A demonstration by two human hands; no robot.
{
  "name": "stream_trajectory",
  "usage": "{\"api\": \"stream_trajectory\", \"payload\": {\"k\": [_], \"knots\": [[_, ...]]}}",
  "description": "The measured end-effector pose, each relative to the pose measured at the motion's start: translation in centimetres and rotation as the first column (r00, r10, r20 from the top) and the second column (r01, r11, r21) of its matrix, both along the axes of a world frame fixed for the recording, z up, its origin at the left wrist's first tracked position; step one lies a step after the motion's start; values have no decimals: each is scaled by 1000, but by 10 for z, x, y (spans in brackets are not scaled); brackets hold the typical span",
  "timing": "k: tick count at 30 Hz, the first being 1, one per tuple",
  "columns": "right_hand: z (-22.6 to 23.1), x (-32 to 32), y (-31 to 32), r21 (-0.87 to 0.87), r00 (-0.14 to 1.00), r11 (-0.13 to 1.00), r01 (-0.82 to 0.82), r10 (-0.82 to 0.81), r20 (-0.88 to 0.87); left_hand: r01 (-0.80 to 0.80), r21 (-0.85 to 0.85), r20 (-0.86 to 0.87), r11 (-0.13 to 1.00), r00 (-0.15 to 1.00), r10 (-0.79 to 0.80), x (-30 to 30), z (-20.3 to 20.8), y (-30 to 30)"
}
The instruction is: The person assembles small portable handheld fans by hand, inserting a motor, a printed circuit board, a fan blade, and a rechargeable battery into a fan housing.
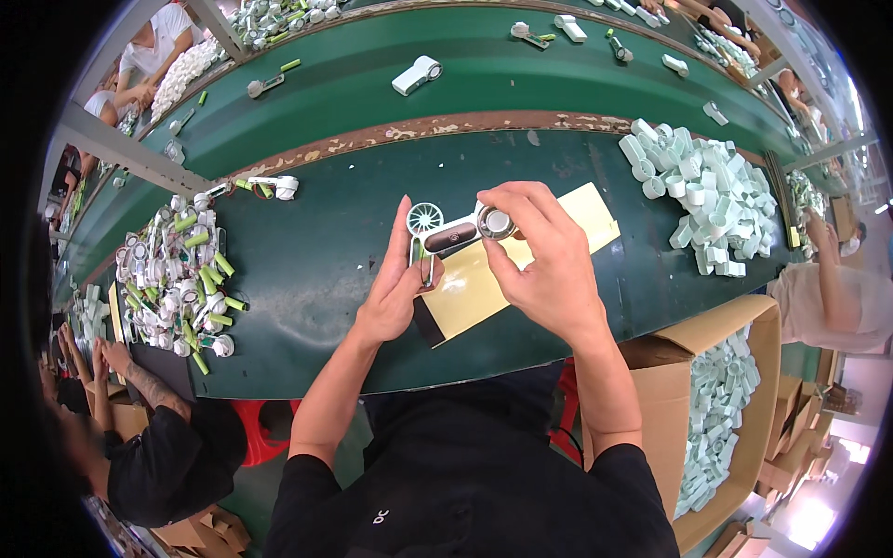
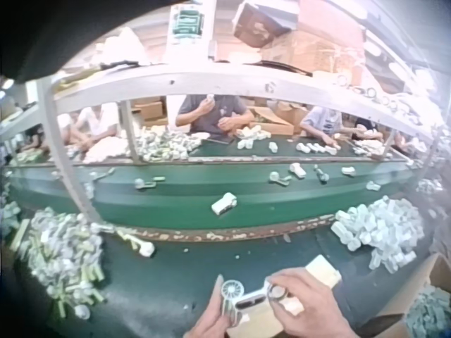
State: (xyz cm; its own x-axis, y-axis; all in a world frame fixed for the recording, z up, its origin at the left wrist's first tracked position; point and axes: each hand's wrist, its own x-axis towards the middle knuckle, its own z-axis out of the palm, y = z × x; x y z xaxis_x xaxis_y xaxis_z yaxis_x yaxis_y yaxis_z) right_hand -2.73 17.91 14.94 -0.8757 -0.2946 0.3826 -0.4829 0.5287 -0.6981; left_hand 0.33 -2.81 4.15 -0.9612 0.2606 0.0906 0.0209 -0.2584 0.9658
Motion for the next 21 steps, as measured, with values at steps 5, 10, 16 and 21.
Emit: {"api": "stream_trajectory", "payload": {"k": [5, 10, 16, 21], "knots": [[-1, -4, -1, 10, 1000, 1000, 1, -1, -5, 20, -73, -51, 997, 998, -24, 0, -5, -2], [-4, -3, -3, -7, 1000, 1000, -10, 10, 11, 14, -42, -68, 999, 998, -16, 2, -2, 1], [-3, -2, -2, 26, 1000, 1000, -5, 5, 2, -45, -120, -140, 992, 990, 28, 0, -4, 1], [-6, -5, -1, 49, 1000, 999, 8, -8, 15, 4, -46, -25, 999, 1000, -5, -1, 1, -3]]}}
